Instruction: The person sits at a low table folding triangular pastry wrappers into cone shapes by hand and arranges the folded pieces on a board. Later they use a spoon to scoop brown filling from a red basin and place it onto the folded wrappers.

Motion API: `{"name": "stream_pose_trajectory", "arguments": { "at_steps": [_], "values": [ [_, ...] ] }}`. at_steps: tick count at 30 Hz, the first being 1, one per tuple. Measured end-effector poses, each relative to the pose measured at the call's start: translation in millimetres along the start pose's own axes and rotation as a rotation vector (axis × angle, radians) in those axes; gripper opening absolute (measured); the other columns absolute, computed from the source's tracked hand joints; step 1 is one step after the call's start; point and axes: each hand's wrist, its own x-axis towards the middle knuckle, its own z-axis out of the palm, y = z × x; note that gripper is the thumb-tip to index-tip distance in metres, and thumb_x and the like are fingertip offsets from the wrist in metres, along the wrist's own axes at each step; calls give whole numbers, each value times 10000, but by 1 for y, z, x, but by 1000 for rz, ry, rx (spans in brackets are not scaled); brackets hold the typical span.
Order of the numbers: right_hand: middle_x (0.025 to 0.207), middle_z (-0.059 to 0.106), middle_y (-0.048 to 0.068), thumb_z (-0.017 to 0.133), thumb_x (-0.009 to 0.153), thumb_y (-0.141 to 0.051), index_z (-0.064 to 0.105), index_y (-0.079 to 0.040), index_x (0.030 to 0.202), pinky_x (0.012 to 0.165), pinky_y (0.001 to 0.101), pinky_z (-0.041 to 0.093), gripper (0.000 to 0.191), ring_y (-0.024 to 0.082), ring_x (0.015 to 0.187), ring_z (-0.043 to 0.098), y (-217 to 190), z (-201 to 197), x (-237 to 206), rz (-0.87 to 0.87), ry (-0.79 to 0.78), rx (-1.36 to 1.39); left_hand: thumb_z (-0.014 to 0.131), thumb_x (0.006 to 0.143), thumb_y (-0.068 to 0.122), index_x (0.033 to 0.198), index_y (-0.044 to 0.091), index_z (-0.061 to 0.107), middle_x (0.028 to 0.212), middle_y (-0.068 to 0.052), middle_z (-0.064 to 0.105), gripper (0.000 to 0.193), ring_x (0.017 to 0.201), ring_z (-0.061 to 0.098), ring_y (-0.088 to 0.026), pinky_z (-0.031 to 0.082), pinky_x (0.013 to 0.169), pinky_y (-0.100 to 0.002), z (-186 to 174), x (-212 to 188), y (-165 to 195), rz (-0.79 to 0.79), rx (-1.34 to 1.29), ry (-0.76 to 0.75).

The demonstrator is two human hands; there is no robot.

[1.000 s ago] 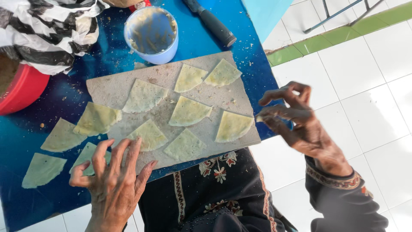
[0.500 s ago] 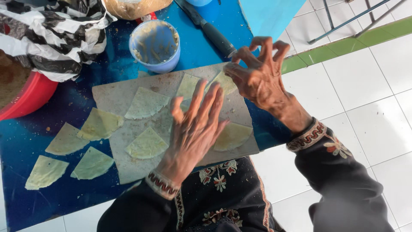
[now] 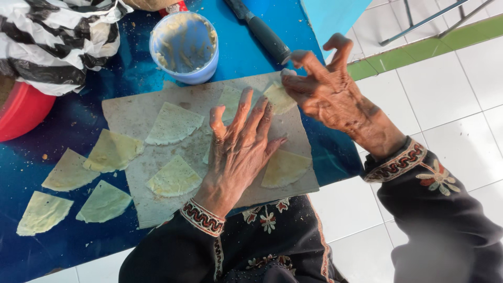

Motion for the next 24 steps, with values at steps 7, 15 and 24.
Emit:
{"name": "stream_pose_trajectory", "arguments": {
  "at_steps": [7,15,24],
  "values": [
    [1187,683,-71,791,933,-151,781,-195,1105,972,522,266,178,241,1193,423,-4,3,-7,245,49,330,681,902,577,1367,2,624,1464,-105,515,741,1443,362,-264,260,1054,-592,-4,1,3,-16,-72,-19],
    [1136,692,-116,825,928,-259,796,-206,1060,1003,548,262,145,231,1211,421,-15,14,-2,173,57,143,704,883,558,1372,-4,605,1458,-98,512,752,1431,373,-265,265,1055,-607,-4,1,4,-31,-107,-34],
    [1184,711,-137,840,913,-294,812,-220,988,1042,577,258,110,226,1291,431,-10,-3,-7,50,8,21,695,892,518,1350,1,612,1462,-113,517,695,1425,371,-284,236,1059,-608,-9,0,3,-32,-127,-54]
  ]
}}
